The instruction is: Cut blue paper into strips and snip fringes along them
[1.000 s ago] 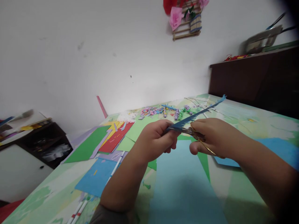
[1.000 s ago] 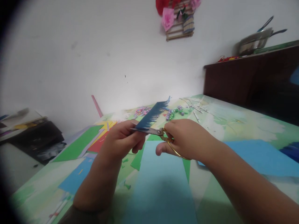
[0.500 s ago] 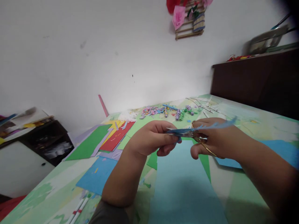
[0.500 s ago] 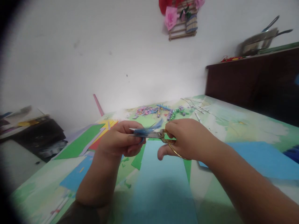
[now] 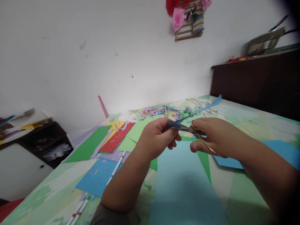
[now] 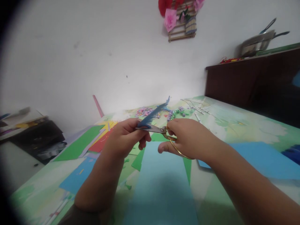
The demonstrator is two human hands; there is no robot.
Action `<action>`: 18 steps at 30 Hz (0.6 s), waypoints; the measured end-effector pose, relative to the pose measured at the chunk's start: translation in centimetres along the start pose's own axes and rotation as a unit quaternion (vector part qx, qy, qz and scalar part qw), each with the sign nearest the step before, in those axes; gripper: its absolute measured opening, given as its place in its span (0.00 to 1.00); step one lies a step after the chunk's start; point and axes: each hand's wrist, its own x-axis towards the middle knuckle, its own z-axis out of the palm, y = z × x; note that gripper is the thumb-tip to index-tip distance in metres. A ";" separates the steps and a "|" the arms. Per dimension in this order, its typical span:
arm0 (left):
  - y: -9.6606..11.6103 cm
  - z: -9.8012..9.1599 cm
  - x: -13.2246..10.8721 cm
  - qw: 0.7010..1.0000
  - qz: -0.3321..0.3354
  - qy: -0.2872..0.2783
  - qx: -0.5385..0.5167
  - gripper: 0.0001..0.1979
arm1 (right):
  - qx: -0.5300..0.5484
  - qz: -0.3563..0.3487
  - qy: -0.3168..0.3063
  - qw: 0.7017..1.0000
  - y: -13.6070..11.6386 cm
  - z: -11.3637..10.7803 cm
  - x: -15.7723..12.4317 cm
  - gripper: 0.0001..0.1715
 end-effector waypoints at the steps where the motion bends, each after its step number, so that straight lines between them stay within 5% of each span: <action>1: 0.1 0.1 0.0 1.000 -0.005 0.004 0.012 0.04 | 0.001 -0.002 0.000 1.000 0.0 0.0 0.0 0.28; 18: 0.6 0.4 -0.3 0.999 -0.020 -0.013 0.034 0.06 | 0.048 -0.024 -0.037 0.998 -0.2 -0.2 -0.2 0.24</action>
